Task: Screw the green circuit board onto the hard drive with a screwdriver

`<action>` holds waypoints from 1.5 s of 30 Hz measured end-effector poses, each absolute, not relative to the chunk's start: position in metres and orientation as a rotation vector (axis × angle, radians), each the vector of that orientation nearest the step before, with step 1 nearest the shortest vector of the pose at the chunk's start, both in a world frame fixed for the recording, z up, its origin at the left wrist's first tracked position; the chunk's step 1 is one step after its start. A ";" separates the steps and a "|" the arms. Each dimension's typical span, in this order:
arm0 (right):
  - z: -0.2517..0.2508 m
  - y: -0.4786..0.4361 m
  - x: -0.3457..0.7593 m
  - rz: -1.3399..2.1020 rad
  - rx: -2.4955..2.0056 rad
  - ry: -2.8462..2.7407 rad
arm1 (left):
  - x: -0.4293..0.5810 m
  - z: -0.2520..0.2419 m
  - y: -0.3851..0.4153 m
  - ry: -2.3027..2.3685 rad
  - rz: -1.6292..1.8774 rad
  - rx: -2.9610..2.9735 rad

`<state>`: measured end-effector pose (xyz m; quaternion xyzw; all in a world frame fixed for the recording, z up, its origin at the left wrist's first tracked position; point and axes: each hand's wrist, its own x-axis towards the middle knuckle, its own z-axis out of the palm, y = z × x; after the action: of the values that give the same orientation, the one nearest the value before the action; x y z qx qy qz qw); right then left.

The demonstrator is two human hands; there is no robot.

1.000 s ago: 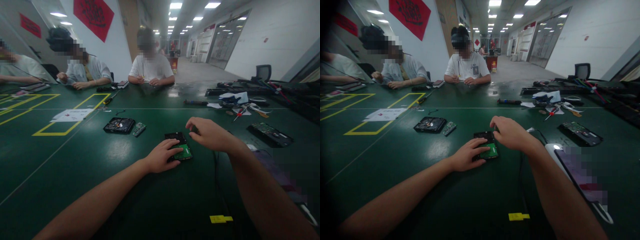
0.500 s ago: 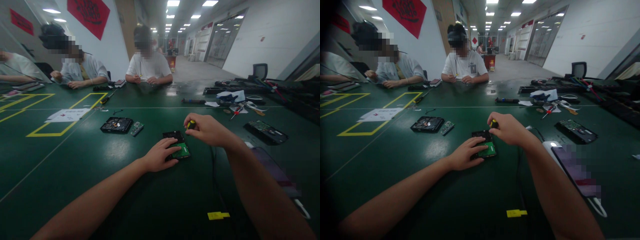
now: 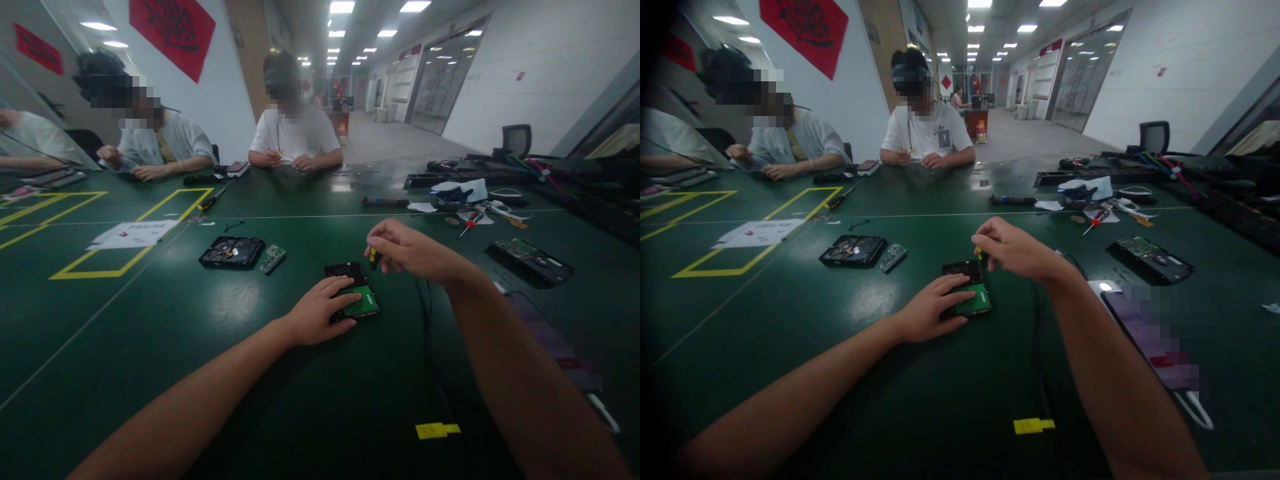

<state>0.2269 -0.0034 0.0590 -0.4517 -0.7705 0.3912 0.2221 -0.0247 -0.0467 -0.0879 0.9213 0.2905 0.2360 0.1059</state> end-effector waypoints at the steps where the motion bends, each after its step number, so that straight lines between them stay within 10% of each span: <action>1: 0.059 -0.003 0.227 1.113 -1.259 -2.089 | -0.025 -0.088 -0.047 0.855 0.695 2.715; 45: 0.052 0.009 0.226 1.139 -1.249 -1.880 | -0.024 -0.090 -0.047 0.865 0.691 2.725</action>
<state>0.2265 0.0095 0.0523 -0.4709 -0.7090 0.4294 0.3019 -0.0244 -0.0467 -0.0899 0.9218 0.2925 0.2337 0.1001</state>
